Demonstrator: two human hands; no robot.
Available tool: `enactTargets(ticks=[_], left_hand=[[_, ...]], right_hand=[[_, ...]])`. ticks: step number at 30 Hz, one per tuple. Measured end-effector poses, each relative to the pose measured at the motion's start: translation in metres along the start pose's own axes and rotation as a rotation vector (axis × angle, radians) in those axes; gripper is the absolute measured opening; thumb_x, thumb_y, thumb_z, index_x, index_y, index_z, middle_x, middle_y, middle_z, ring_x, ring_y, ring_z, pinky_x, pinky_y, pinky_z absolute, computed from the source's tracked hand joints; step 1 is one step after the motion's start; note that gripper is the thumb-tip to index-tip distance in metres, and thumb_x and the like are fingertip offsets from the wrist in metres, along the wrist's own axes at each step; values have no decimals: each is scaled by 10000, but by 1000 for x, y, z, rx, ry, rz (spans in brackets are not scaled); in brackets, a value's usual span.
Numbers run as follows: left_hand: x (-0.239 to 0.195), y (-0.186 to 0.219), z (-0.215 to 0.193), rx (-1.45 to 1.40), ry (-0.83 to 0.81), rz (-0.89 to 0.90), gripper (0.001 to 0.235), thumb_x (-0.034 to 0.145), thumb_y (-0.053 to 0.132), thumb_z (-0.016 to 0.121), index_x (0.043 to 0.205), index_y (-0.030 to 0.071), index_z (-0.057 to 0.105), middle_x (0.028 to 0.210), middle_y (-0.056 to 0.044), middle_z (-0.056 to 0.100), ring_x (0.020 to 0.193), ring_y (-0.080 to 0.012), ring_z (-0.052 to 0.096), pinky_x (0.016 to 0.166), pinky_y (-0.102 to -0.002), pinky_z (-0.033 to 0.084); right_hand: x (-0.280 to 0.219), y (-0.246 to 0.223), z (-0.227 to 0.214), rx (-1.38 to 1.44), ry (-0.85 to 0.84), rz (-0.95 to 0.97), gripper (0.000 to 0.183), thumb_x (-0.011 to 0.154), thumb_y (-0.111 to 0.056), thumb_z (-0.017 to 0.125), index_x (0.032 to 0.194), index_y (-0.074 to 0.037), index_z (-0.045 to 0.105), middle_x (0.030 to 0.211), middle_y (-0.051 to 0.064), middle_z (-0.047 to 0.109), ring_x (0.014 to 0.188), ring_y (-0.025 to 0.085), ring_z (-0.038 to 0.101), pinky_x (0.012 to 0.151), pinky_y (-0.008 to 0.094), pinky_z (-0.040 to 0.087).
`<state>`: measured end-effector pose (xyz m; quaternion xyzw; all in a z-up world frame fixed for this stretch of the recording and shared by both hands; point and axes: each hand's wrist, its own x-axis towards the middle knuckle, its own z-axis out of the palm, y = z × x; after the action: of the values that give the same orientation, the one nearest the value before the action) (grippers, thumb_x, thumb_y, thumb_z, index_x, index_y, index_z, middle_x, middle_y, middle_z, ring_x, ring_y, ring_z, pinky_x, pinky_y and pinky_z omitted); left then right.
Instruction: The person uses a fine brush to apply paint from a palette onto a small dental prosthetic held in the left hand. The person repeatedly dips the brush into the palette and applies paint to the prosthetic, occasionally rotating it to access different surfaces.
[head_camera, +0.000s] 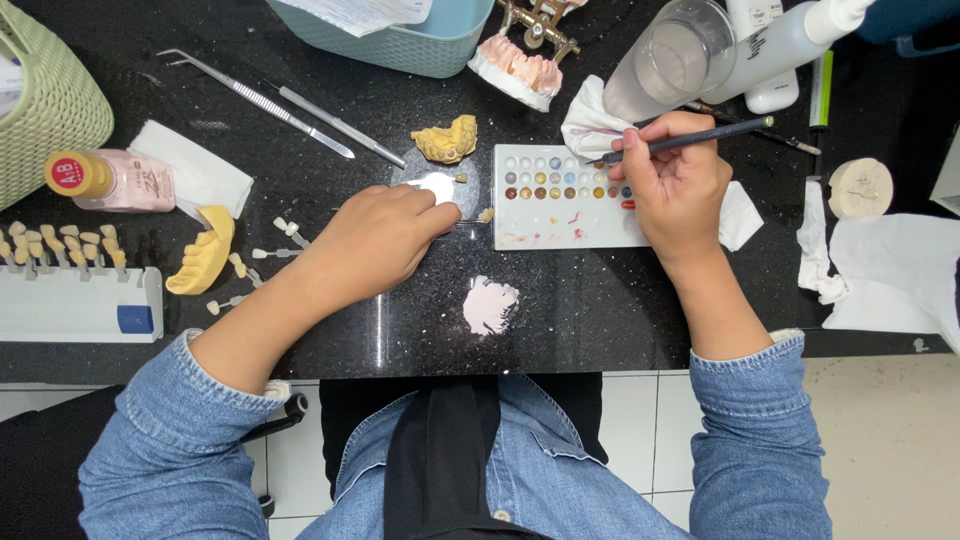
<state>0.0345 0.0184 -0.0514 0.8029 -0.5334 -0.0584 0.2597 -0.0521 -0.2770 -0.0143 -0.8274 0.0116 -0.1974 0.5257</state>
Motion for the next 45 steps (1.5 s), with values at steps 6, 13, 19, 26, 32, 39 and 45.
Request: enactTargets(ticks=[6, 13, 19, 26, 32, 39, 45], left_hand=[[3, 6, -6, -4, 33, 10, 132, 901, 107, 644, 1028, 83, 666, 843, -97, 639, 862, -305, 664, 755, -450, 510], [2, 23, -17, -30, 247, 78, 125, 949, 180, 715, 1024, 79, 714, 852, -62, 627, 821, -260, 647, 746, -416, 510], [2, 33, -15, -132, 369, 87, 97, 946, 156, 737, 996, 73, 736, 833, -60, 652, 771, -250, 661, 707, -374, 528], [-3, 40, -3, -137, 479, 182, 218, 944, 109, 768, 1153, 51, 747, 836, -55, 713, 729, -195, 708, 649, -324, 548], [-5, 43, -1, -84, 534, 256, 313, 922, 91, 761, 1229, 33, 734, 858, -34, 728, 769, -170, 735, 633, -312, 541], [-6, 42, 2, -155, 561, 248, 244, 912, 72, 776, 1146, 6, 753, 796, -56, 716, 676, -180, 706, 593, -316, 524], [-6, 45, 7, -243, 578, 226, 144, 901, 54, 797, 1020, -18, 761, 747, -88, 713, 593, -178, 678, 540, -308, 503]], right_hand=[[-5, 10, -7, 74, 30, -29, 182, 1196, 30, 615, 1199, 20, 434, 1041, 182, 676, 868, 172, 734, 773, 267, 642], [-14, 24, -33, 333, 62, 57, 188, 1237, -6, 571, 1242, -24, 384, 1132, 264, 730, 884, 215, 764, 788, 282, 658], [-26, -10, -32, 486, 116, 318, 233, 1110, 59, 661, 1263, 75, 486, 1109, 285, 723, 884, 247, 753, 814, 325, 653], [-58, -39, -1, 537, 219, -63, 323, 1098, -126, 749, 1181, -60, 443, 954, 206, 718, 818, 229, 752, 701, 330, 666], [-72, -41, 11, 481, 206, -168, 386, 1044, -196, 790, 1138, -98, 428, 898, 186, 708, 786, 218, 754, 627, 335, 671], [-82, -35, 15, 492, 178, -120, 408, 1063, -196, 790, 1154, -111, 401, 907, 194, 706, 782, 216, 756, 651, 342, 676], [-83, -33, 14, 450, 149, -104, 388, 1085, -167, 758, 1167, -116, 382, 938, 214, 717, 814, 212, 769, 670, 331, 681]])
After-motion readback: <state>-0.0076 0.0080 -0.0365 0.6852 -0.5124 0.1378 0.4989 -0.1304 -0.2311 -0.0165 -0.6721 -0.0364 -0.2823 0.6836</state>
